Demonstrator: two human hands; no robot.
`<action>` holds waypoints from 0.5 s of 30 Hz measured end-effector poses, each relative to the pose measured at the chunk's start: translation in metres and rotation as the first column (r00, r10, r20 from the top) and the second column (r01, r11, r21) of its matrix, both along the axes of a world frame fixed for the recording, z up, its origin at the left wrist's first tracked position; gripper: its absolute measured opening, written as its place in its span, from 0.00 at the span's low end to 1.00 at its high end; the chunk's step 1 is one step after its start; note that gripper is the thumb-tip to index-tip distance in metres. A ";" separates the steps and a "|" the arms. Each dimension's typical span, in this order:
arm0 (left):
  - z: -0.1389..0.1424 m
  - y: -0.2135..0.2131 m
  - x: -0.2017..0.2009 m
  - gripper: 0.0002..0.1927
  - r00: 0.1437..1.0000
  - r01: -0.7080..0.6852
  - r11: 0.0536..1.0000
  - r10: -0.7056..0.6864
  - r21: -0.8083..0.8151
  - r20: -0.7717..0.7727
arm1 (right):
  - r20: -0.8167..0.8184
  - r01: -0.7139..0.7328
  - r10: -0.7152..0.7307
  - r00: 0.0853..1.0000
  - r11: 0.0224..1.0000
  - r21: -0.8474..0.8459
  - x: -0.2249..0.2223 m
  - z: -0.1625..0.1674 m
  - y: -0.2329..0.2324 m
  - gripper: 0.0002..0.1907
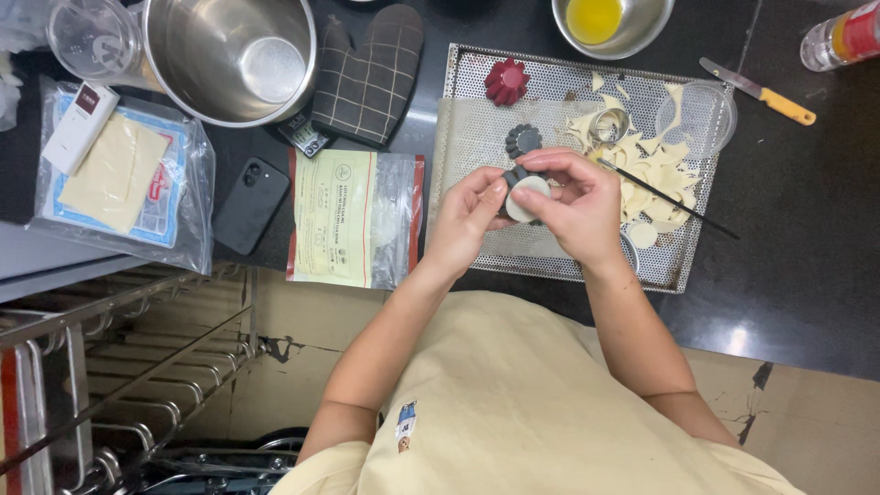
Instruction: The person presses dough into fluted metal molds, then removes the shaped pieces and places them on a perforated tray. They repeat this process multiple times, handling the dough and molds by hand.
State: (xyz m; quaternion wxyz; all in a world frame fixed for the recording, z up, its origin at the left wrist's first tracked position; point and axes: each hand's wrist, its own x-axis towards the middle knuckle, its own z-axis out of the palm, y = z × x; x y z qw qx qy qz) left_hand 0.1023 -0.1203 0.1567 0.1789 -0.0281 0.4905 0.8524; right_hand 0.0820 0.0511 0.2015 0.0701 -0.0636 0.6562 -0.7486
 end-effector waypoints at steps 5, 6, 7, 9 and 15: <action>0.002 -0.004 -0.001 0.16 0.999 -0.018 0.999 0.017 0.028 0.040 | -0.070 -0.103 0.102 0.992 0.995 -0.004 -0.003 -0.001 0.009 0.13; 0.003 -0.005 -0.001 0.16 0.998 -0.027 0.997 0.023 0.068 0.058 | -0.057 -0.142 0.140 0.989 0.989 -0.034 -0.003 0.001 0.012 0.15; 0.004 -0.006 -0.001 0.15 0.997 -0.026 0.995 0.019 0.092 0.069 | -0.036 -0.166 0.164 0.986 0.983 -0.079 -0.003 0.004 0.013 0.17; 0.004 -0.006 -0.001 0.15 0.996 -0.023 0.990 0.010 0.141 0.090 | 0.005 -0.207 0.211 0.977 0.963 -0.169 -0.003 0.009 0.014 0.21; 0.003 0.001 0.002 0.14 0.999 -0.043 0.999 0.043 0.011 0.029 | -0.072 -0.123 0.125 0.990 0.992 0.026 -0.002 0.006 0.004 0.25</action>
